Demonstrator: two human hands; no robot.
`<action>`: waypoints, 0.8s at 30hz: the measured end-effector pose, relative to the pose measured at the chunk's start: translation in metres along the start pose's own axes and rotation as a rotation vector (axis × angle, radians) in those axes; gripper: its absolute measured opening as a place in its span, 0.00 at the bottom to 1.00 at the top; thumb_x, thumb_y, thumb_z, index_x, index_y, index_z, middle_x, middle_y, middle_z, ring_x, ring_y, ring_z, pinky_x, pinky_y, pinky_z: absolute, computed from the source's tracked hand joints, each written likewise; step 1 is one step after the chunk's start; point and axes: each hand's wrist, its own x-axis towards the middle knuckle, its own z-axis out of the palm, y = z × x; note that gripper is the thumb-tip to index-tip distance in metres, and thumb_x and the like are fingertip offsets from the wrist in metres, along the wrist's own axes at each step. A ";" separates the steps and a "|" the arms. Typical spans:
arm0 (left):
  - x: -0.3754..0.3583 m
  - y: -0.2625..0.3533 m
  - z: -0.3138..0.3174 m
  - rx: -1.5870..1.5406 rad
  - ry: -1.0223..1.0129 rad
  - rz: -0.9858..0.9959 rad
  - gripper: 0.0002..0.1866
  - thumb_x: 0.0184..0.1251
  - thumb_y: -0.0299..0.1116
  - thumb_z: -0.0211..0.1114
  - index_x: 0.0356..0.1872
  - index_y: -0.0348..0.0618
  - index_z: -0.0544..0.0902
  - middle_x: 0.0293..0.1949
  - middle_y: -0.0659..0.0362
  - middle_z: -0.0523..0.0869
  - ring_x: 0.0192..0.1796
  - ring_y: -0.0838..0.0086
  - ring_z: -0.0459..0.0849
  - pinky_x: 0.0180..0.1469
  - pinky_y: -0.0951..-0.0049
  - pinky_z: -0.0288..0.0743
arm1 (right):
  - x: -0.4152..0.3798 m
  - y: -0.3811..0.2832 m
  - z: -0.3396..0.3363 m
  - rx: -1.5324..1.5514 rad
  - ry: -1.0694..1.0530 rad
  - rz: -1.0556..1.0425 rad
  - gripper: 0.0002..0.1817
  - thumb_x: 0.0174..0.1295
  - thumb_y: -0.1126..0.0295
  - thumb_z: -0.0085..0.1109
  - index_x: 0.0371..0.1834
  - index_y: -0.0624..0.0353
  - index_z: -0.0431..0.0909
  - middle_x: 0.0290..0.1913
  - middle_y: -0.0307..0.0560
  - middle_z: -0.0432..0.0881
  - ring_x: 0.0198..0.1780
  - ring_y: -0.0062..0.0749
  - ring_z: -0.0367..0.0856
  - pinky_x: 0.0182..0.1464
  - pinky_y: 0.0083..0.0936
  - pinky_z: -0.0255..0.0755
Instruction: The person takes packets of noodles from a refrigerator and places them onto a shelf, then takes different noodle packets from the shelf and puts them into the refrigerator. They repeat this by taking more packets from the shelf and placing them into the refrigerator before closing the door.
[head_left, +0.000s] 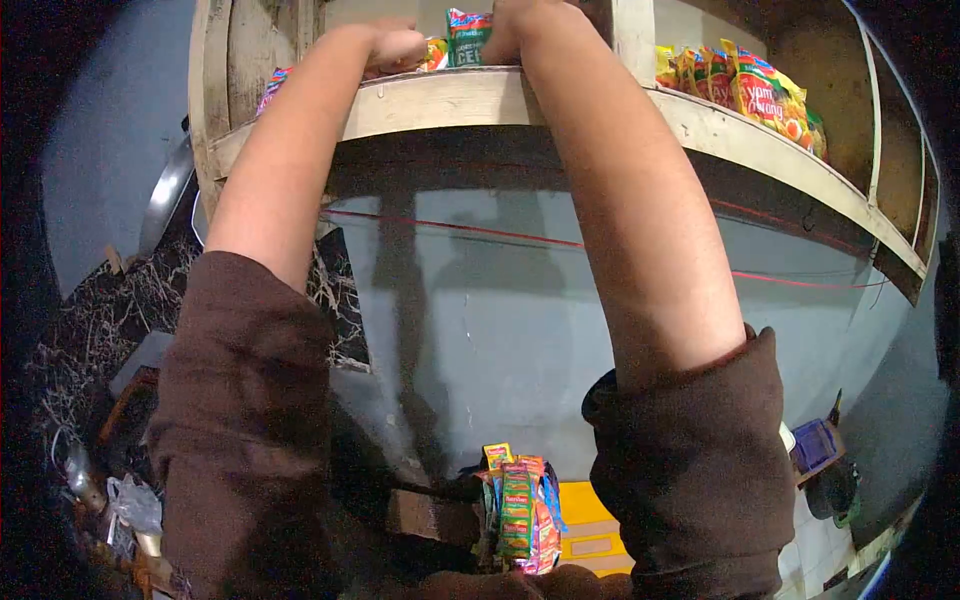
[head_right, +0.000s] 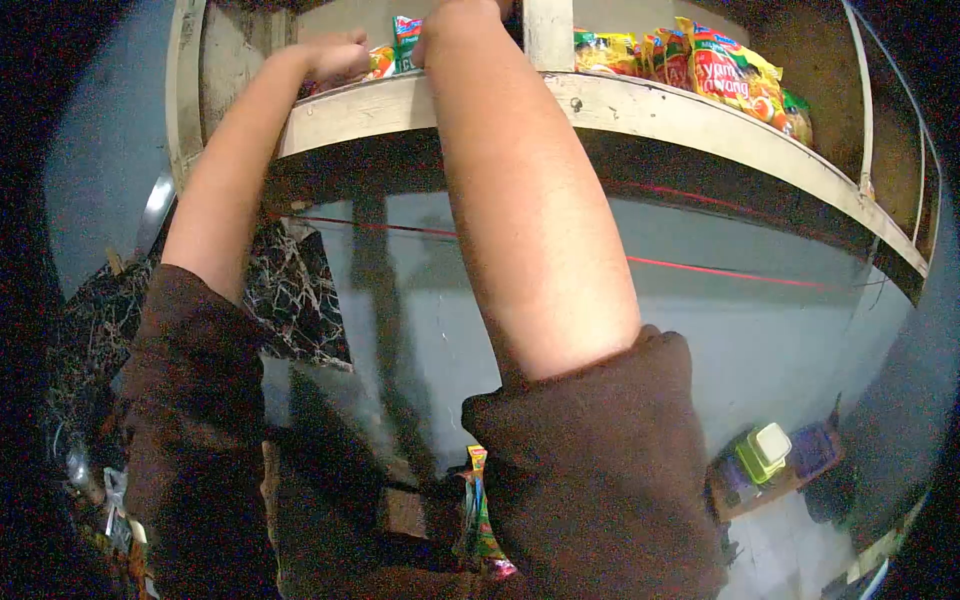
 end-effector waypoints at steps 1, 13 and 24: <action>-0.007 0.004 0.000 0.003 -0.001 0.001 0.29 0.36 0.41 0.56 0.46 0.42 0.71 0.40 0.48 0.79 0.34 0.60 0.78 0.37 0.64 0.71 | -0.004 0.000 0.000 0.015 0.033 -0.012 0.24 0.42 0.59 0.59 0.45 0.56 0.77 0.52 0.47 0.73 0.55 0.34 0.71 0.54 0.24 0.67; 0.001 -0.013 0.024 -0.224 -0.002 0.111 0.35 0.48 0.54 0.58 0.56 0.46 0.65 0.51 0.51 0.75 0.51 0.63 0.74 0.55 0.67 0.64 | -0.007 -0.001 0.016 0.009 0.273 -0.005 0.22 0.45 0.62 0.59 0.44 0.60 0.75 0.52 0.50 0.73 0.52 0.38 0.72 0.51 0.27 0.69; -0.075 0.016 -0.001 -0.432 0.454 -0.096 0.33 0.39 0.39 0.68 0.49 0.38 0.66 0.43 0.46 0.75 0.48 0.60 0.74 0.52 0.64 0.67 | -0.061 -0.014 -0.006 -0.168 0.806 0.115 0.07 0.50 0.68 0.52 0.30 0.52 0.79 0.38 0.43 0.74 0.46 0.33 0.70 0.51 0.35 0.61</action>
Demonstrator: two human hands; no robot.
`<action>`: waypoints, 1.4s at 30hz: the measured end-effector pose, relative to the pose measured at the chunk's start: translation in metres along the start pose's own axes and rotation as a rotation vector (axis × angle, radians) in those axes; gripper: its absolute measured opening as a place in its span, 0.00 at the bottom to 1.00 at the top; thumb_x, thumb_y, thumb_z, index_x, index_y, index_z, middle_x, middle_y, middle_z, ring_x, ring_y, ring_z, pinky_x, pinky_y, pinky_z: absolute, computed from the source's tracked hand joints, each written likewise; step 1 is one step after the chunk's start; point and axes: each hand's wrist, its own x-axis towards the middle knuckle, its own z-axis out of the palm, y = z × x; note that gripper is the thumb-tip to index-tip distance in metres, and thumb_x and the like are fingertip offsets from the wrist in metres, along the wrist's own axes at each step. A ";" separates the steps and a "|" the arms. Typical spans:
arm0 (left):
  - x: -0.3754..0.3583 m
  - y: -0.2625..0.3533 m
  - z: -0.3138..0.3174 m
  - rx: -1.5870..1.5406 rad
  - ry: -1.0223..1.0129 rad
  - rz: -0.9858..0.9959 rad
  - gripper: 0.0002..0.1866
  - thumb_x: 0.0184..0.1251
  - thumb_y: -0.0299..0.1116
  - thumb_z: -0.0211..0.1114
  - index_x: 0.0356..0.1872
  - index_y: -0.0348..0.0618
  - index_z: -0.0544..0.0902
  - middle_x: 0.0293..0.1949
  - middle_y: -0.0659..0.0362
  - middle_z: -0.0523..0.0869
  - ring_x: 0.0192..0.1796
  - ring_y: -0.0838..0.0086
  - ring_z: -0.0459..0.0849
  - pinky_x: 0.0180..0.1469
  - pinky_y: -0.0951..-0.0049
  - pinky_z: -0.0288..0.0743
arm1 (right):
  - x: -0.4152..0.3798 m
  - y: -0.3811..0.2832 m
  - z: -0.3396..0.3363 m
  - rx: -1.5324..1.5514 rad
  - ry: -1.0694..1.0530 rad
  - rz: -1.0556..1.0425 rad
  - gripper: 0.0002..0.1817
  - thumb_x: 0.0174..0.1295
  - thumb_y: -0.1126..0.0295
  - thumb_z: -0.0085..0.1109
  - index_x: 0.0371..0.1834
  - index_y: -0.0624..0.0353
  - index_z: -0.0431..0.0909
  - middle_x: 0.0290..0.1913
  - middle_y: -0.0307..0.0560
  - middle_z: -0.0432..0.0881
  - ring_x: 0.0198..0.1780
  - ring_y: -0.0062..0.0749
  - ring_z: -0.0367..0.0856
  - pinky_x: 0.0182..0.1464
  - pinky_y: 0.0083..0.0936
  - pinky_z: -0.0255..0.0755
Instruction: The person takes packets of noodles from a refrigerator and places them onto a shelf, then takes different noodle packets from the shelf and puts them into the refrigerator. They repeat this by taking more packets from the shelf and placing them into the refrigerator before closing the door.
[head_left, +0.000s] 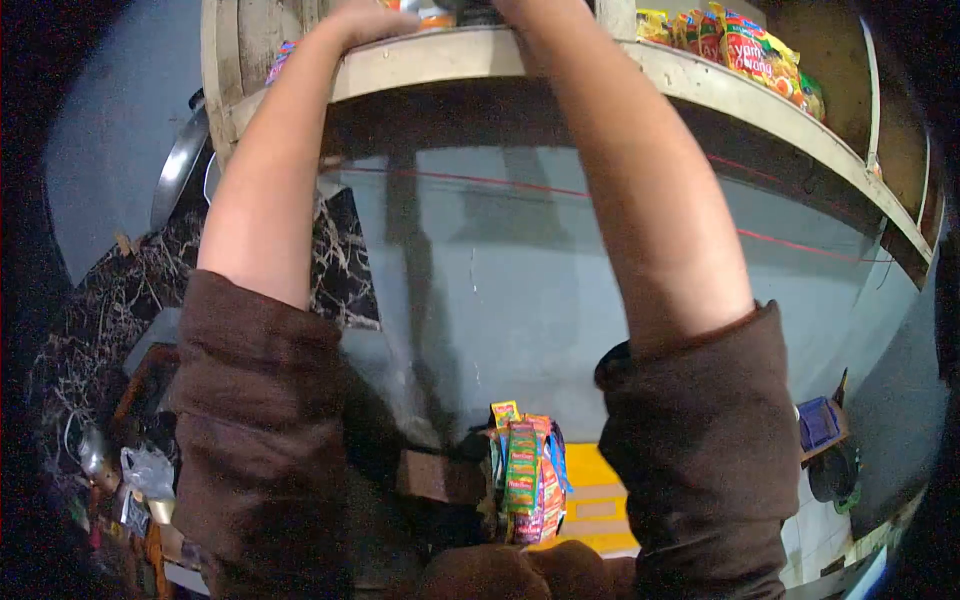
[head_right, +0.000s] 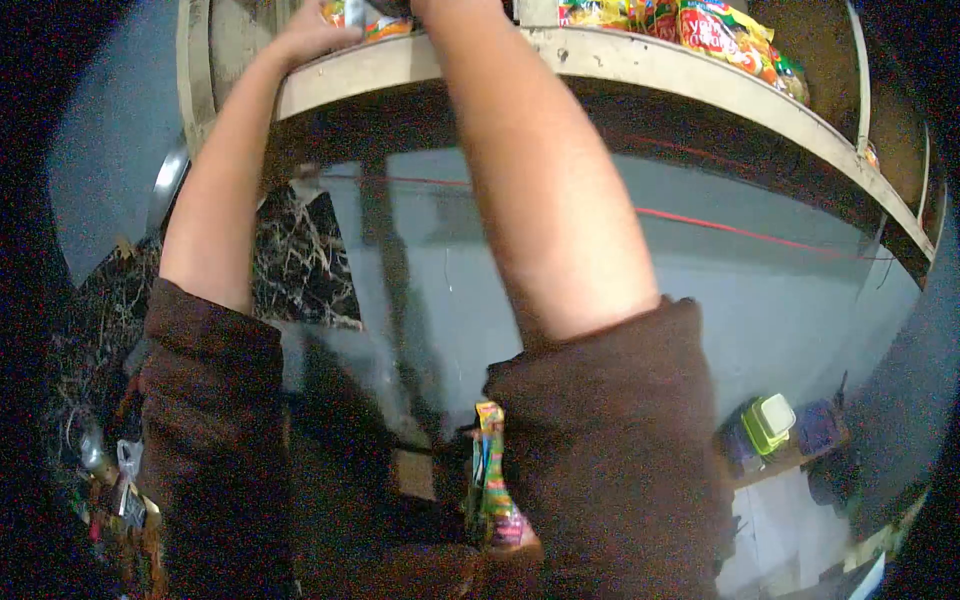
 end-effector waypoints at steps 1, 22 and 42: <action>0.011 -0.010 0.004 -0.047 0.189 0.055 0.33 0.36 0.37 0.69 0.47 0.37 0.66 0.40 0.47 0.76 0.44 0.62 0.76 0.46 0.65 0.70 | 0.000 0.002 0.003 0.032 0.191 -0.017 0.06 0.48 0.69 0.52 0.28 0.53 0.78 0.36 0.42 0.73 0.43 0.33 0.70 0.50 0.34 0.60; -0.569 -0.010 0.029 -2.089 0.093 -1.153 0.36 0.50 0.54 0.52 0.61 0.48 0.60 0.63 0.51 0.60 0.63 0.56 0.59 0.63 0.47 0.48 | -0.517 -0.081 -0.212 1.646 -0.993 1.550 0.26 0.43 0.80 0.63 0.49 0.62 0.68 0.45 0.43 0.73 0.45 0.26 0.71 0.50 0.25 0.64; -0.706 0.046 -0.180 -2.052 0.853 -0.875 0.38 0.53 0.63 0.46 0.60 0.48 0.62 0.62 0.52 0.62 0.63 0.55 0.60 0.59 0.47 0.56 | -0.491 -0.225 -0.277 2.387 -1.245 0.416 0.22 0.53 0.74 0.54 0.53 0.63 0.65 0.48 0.50 0.70 0.49 0.37 0.72 0.50 0.32 0.69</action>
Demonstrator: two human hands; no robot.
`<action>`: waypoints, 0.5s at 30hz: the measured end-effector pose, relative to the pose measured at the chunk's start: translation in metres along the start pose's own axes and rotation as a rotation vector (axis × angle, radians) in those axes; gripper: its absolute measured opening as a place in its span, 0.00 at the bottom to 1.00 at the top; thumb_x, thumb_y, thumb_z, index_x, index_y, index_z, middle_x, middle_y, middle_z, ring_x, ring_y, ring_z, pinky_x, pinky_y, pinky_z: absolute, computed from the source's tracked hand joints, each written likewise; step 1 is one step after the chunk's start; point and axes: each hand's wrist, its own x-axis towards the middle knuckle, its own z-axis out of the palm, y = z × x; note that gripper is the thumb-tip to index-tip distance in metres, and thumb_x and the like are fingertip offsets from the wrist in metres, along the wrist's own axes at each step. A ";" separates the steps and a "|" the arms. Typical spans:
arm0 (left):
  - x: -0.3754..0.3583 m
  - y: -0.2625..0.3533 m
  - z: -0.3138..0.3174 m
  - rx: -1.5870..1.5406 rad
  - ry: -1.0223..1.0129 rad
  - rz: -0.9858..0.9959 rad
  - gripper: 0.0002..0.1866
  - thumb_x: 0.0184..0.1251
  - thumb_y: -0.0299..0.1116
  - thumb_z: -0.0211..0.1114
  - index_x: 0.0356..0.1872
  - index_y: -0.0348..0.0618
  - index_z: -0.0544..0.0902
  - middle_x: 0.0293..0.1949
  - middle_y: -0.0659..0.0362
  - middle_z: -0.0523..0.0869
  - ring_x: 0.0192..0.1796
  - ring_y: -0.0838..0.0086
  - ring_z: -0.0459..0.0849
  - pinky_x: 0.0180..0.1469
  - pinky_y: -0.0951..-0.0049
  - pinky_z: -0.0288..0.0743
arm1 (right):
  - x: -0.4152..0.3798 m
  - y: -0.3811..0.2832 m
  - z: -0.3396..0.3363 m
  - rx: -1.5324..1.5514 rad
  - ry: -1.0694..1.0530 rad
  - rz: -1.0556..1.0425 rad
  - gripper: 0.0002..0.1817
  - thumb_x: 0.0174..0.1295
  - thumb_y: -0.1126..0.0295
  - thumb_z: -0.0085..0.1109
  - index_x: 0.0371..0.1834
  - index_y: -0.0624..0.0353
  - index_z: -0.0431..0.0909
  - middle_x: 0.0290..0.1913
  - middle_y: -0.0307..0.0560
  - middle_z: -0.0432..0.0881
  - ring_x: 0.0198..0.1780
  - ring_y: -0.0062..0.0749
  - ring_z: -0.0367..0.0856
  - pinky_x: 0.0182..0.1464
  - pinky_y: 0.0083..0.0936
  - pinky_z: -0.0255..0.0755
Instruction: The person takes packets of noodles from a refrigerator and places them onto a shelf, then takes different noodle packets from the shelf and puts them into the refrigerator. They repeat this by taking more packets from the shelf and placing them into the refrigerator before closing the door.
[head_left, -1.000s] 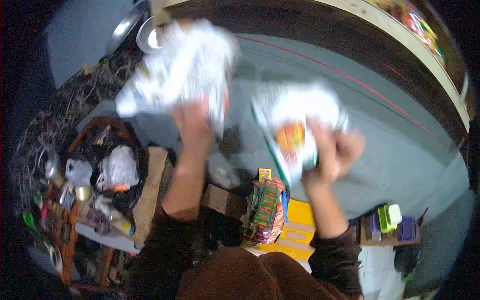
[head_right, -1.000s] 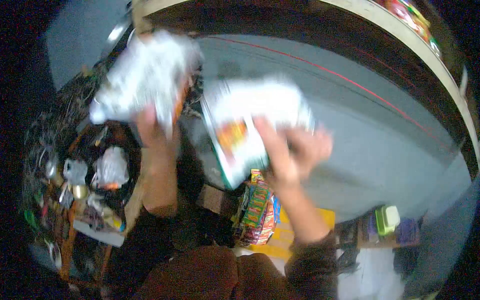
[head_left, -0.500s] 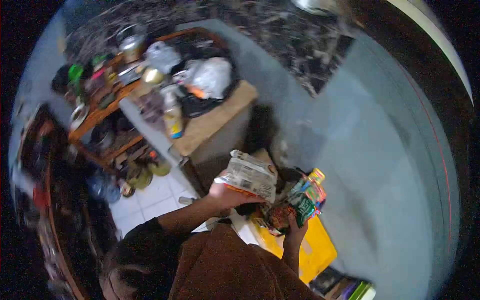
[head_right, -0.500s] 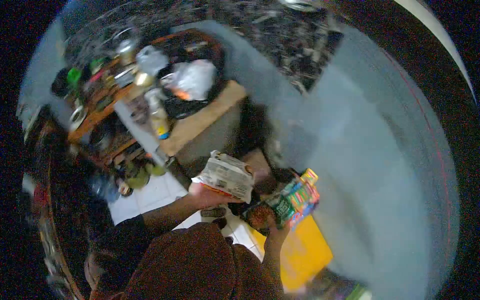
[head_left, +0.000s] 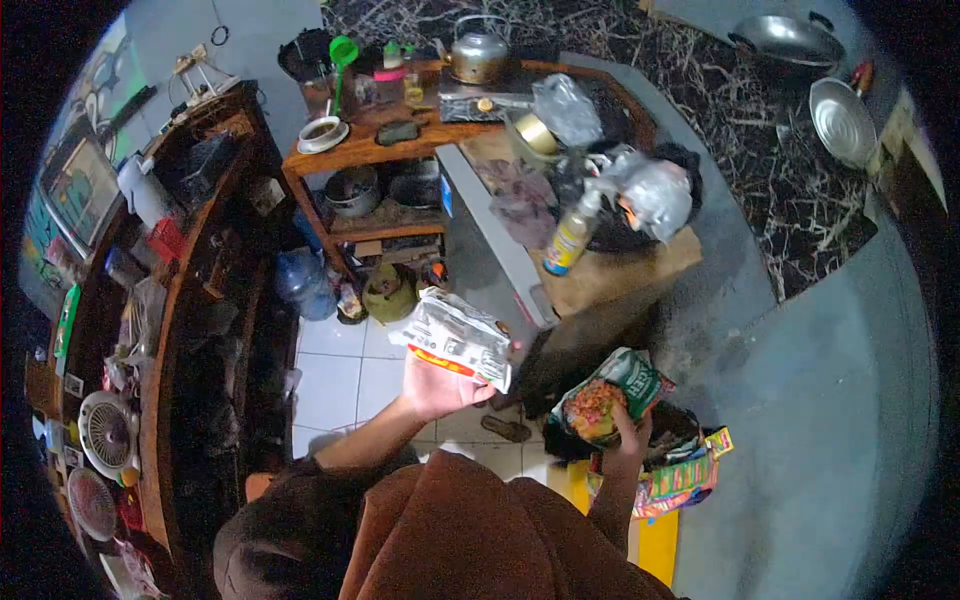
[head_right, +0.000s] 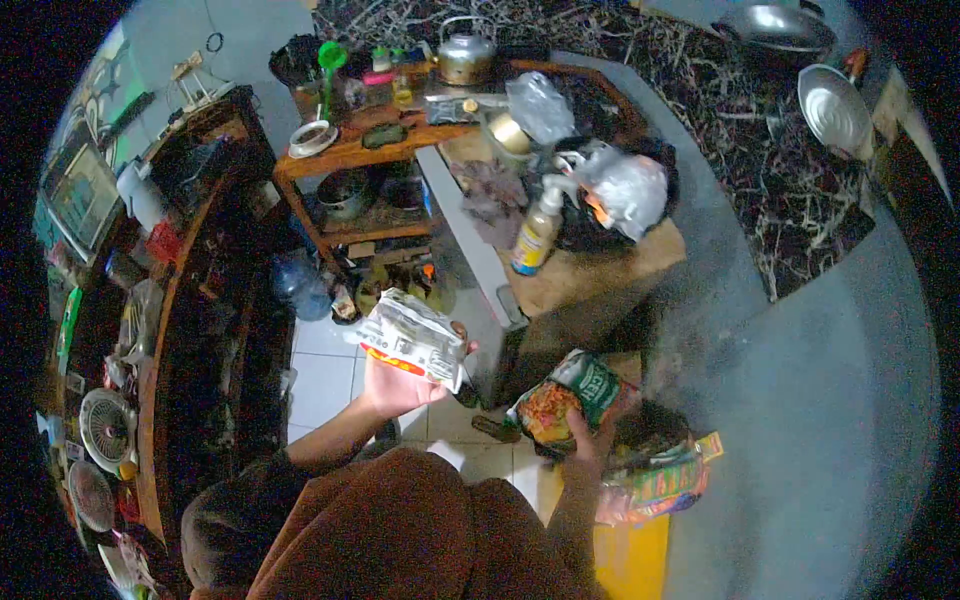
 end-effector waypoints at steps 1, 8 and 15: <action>-0.006 0.007 0.005 -0.032 0.037 0.082 0.38 0.51 0.65 0.47 0.58 0.48 0.65 0.58 0.54 0.67 0.60 0.58 0.65 0.60 0.50 0.56 | 0.003 -0.011 0.018 0.192 0.027 0.188 0.22 0.52 0.75 0.55 0.52 0.63 0.65 0.47 0.48 0.71 0.47 0.36 0.73 0.49 0.32 0.69; -0.065 0.122 -0.031 -0.030 0.148 0.054 0.35 0.51 0.61 0.54 0.52 0.43 0.68 0.50 0.54 0.72 0.52 0.58 0.70 0.54 0.57 0.66 | 0.022 -0.028 0.171 0.686 -0.026 0.515 0.24 0.48 0.76 0.58 0.53 0.62 0.67 0.46 0.43 0.74 0.49 0.30 0.71 0.54 0.28 0.62; -0.201 0.242 -0.033 0.411 0.411 0.413 0.26 0.59 0.47 0.55 0.56 0.45 0.65 0.52 0.55 0.73 0.51 0.62 0.74 0.48 0.60 0.72 | 0.087 -0.047 0.337 0.685 -0.016 0.413 0.22 0.53 0.70 0.55 0.52 0.60 0.66 0.50 0.44 0.73 0.51 0.32 0.72 0.52 0.30 0.66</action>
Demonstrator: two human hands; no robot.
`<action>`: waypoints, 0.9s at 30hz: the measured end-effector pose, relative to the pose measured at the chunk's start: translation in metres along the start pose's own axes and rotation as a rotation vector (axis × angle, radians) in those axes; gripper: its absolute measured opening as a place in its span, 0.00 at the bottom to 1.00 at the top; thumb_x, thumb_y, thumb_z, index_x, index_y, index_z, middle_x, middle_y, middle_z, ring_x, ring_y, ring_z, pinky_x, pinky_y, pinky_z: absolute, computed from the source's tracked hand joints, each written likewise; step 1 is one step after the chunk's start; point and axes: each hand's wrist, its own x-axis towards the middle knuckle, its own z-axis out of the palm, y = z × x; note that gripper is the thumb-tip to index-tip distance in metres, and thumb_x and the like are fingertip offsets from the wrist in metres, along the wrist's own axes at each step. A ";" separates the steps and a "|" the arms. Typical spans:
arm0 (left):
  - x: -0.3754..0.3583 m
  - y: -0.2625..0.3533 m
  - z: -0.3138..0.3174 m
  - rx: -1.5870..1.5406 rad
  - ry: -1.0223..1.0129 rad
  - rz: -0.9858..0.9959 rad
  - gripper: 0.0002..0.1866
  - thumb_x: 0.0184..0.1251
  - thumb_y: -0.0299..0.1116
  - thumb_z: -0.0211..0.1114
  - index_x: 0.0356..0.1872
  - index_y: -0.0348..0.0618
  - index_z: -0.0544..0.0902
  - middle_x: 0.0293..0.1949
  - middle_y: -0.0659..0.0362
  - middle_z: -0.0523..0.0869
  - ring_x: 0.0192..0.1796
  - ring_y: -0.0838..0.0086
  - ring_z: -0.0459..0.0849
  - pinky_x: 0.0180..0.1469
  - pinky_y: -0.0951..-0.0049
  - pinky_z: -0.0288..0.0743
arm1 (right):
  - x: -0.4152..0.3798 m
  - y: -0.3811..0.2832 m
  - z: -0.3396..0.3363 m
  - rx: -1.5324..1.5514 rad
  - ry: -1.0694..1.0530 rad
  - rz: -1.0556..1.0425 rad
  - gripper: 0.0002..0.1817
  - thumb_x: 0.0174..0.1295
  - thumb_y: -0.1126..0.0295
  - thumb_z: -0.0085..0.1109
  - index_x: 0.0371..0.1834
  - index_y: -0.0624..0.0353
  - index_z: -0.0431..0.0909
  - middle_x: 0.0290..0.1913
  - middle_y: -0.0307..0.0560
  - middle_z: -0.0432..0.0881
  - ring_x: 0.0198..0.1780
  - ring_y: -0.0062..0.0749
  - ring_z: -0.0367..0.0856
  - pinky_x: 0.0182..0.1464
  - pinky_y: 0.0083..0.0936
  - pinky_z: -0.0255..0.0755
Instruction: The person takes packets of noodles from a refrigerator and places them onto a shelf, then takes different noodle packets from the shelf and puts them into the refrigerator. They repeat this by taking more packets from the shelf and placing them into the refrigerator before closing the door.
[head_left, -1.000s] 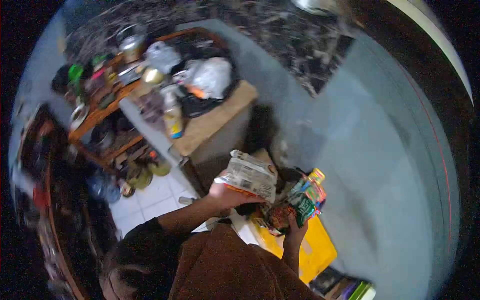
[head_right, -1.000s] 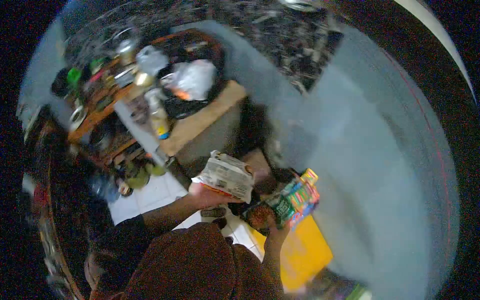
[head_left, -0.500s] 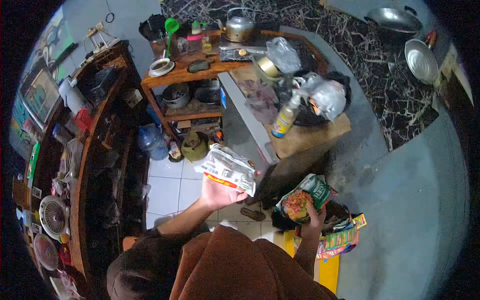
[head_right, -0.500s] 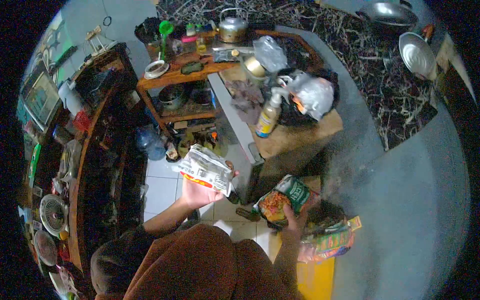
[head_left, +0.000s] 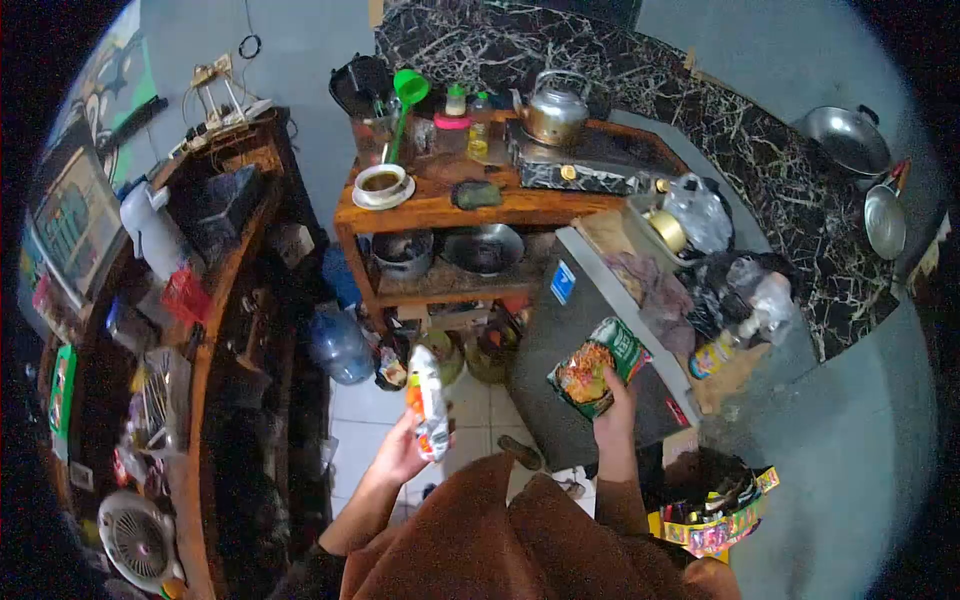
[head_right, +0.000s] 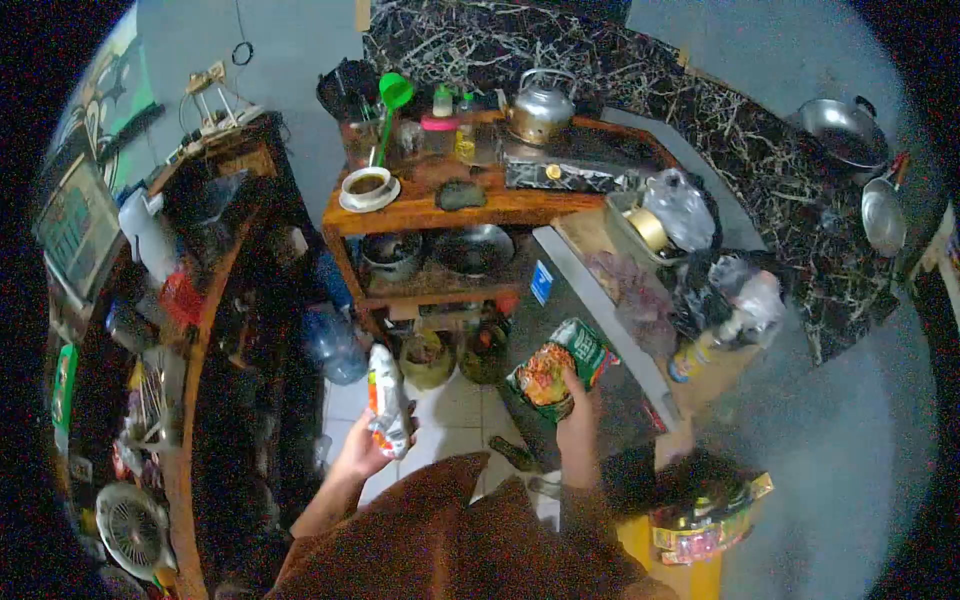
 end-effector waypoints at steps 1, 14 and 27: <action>0.001 0.015 -0.014 -0.014 0.026 0.043 0.25 0.60 0.47 0.55 0.54 0.45 0.66 0.50 0.56 0.74 0.48 0.63 0.75 0.46 0.60 0.72 | 0.007 0.004 0.020 0.141 0.009 0.062 0.22 0.53 0.70 0.56 0.53 0.60 0.66 0.50 0.44 0.72 0.51 0.32 0.72 0.52 0.30 0.66; 0.114 0.099 -0.028 -0.032 0.160 -0.276 0.24 0.64 0.54 0.43 0.45 0.46 0.72 0.38 0.58 0.79 0.34 0.67 0.77 0.33 0.67 0.73 | 0.138 0.046 0.064 -0.696 0.093 -0.451 0.16 0.52 0.61 0.60 0.38 0.62 0.75 0.34 0.42 0.80 0.33 0.32 0.77 0.41 0.25 0.68; 0.248 0.177 -0.004 0.427 0.222 -0.320 0.24 0.59 0.47 0.56 0.53 0.47 0.69 0.45 0.58 0.77 0.46 0.68 0.76 0.47 0.68 0.70 | 0.271 0.058 0.090 -1.592 0.337 -0.751 0.25 0.47 0.47 0.59 0.38 0.59 0.77 0.42 0.52 0.75 0.45 0.48 0.72 0.49 0.38 0.62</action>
